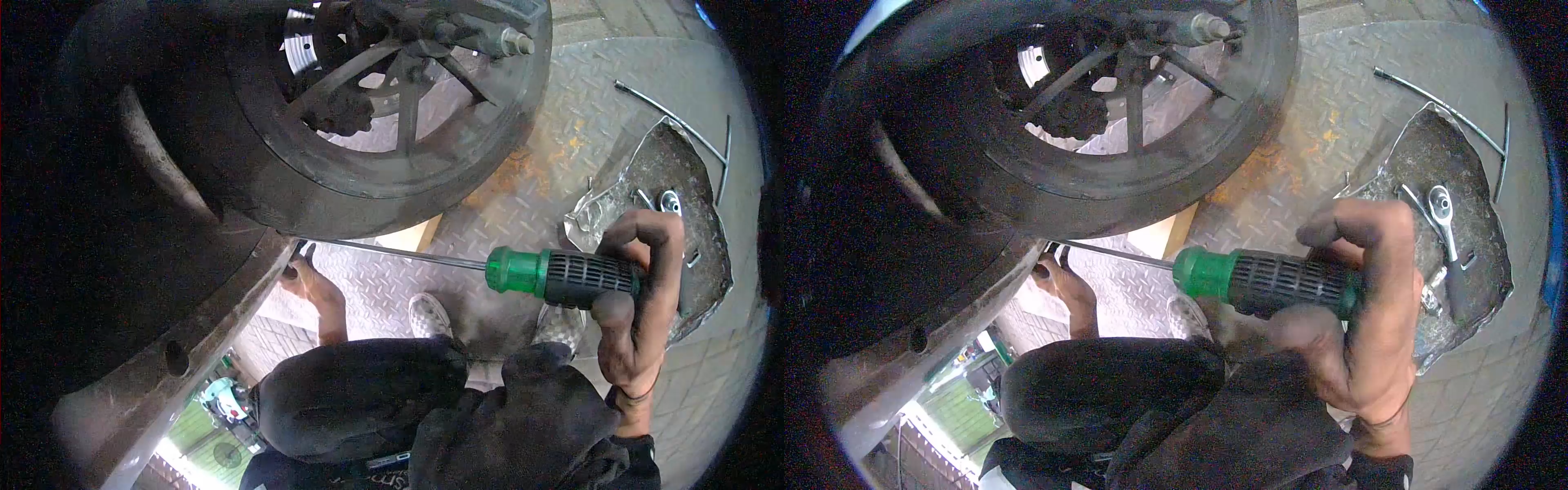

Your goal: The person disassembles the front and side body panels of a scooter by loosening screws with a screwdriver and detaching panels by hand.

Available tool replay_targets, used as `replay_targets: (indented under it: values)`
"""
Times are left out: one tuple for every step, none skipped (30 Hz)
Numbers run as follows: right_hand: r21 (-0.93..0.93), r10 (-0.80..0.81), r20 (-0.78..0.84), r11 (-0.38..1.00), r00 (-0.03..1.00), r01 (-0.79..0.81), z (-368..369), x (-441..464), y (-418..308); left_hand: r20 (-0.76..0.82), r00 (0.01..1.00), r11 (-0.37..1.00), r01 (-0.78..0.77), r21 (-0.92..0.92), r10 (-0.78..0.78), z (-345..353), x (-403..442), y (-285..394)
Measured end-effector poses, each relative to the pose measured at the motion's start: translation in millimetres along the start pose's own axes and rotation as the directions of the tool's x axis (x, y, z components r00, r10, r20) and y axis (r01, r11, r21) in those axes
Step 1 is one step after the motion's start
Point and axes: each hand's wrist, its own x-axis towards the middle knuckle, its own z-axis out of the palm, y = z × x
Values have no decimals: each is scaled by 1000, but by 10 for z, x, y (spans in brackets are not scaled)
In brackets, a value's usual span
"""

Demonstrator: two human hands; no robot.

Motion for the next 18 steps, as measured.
replay_targets:
  values:
    - [-14, -50, 28, 999, 998, 50, -2, 17, 31, 0, 1000, 1000, -1, -4, 1, 7, 12, -3]
    - [-25, -100, 56, 995, 993, 101, -4, 33, 61, 12, 1000, 1000, -2, 0, 2, -7, 27, -1]
    - [-33, -149, 84, 988, 985, 152, -6, 51, 91, 24, 1000, 1000, -3, 3, 3, -18, 38, 0]
    - [78, -356, 61, 933, 932, 352, 30, 115, 174, 25, 1000, 1000, -3, -1, 3, -16, 43, -9]
    - [99, -368, 37, 927, 929, 363, 42, 83, 171, 26, 999, 1000, -19, -9, 19, -10, 36, -4]
    - [119, -379, 14, 919, 925, 375, 61, 62, 147, 25, 999, 999, -33, -15, 34, -8, 26, 9]
    - [139, -390, -10, 911, 921, 388, 82, 44, 119, 22, 999, 999, -34, -20, 34, -3, 24, 22]
    - [52, -239, -18, 970, 971, 239, 67, 28, 43, 12, 1000, 1000, -2, -17, 2, -3, 24, 51]
    - [21, -263, 9, 965, 965, 263, 40, 54, 56, 3, 1000, 999, 30, -13, -30, 2, 21, 83]
    - [-9, -286, 36, 958, 957, 287, 12, 81, 68, 2, 1000, 999, 27, -19, -27, -9, 34, 58]
    - [-37, -310, 63, 949, 949, 312, -15, 108, 81, 22, 1000, 1000, 6, -19, -5, -47, 53, 16]
    - [33, -391, 49, 920, 919, 389, -5, 122, 93, 42, 999, 1000, -14, -18, 15, -80, 69, -18]
    - [66, -433, 40, 900, 900, 430, 11, 106, 98, 42, 999, 1000, -14, -24, 15, -107, 88, -54]
    - [98, -475, 31, 877, 880, 470, 26, 90, 103, 64, 997, 999, -28, -36, 30, -136, 107, -88]
    - [71, -362, -29, 929, 932, 363, 63, 25, 93, 86, 995, 998, -40, -45, 44, -145, 107, -87]
    - [56, -306, -59, 949, 950, 309, 51, 25, 66, 83, 996, 998, -39, -50, 43, -138, 101, -85]
    - [46, -249, -89, 966, 964, 254, 40, 25, 40, 68, 997, 999, -34, -34, 36, -116, 95, -59]
    - [-9, -224, 40, 974, 974, 224, -28, 84, -27, 55, 998, 999, -28, -16, 29, -108, 85, -43]
